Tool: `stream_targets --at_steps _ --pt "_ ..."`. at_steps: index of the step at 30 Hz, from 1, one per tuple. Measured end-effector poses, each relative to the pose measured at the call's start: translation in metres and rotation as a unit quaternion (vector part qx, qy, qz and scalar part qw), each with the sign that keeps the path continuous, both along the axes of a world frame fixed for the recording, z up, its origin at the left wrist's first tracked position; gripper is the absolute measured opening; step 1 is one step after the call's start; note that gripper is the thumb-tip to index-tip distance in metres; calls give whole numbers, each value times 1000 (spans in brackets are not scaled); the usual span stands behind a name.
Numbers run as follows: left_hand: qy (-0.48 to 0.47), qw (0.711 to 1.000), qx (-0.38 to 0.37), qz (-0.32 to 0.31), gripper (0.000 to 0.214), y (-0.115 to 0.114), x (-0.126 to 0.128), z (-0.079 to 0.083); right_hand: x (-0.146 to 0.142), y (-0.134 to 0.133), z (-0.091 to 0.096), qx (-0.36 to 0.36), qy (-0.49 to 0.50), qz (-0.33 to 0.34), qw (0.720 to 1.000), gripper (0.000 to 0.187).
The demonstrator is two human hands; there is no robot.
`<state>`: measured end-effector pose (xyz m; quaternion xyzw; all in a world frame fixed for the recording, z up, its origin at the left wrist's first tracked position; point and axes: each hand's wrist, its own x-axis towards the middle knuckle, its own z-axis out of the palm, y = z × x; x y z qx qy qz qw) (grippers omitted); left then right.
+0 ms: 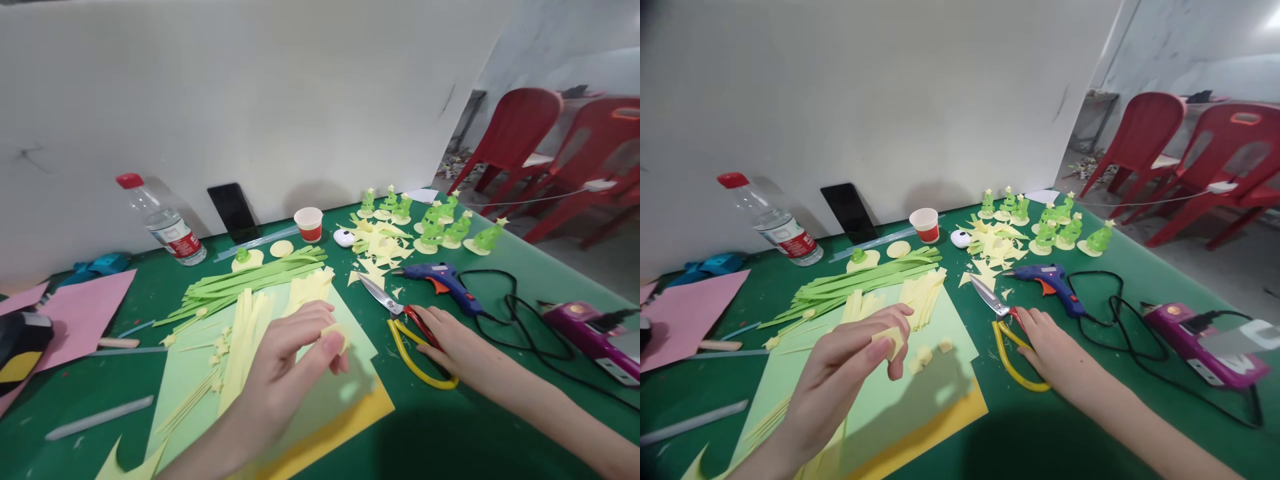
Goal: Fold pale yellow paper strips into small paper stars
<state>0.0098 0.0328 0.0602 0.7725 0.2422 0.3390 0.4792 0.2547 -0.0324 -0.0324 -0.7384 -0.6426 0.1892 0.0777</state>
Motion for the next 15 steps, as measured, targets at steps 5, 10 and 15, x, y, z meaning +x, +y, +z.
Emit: stream_targets --at_steps 5,10,15 --pt "0 1000 -6 9 36 1 1 -3 -4 7 5 -29 31 -59 997 70" --pt "-2 1000 -21 21 37 4 1 -5 2 5 26 -32 145 -78 986 54" --pt "-27 998 -29 42 37 5 1 -7 -6 -7 39 25 266 -78 960 29"
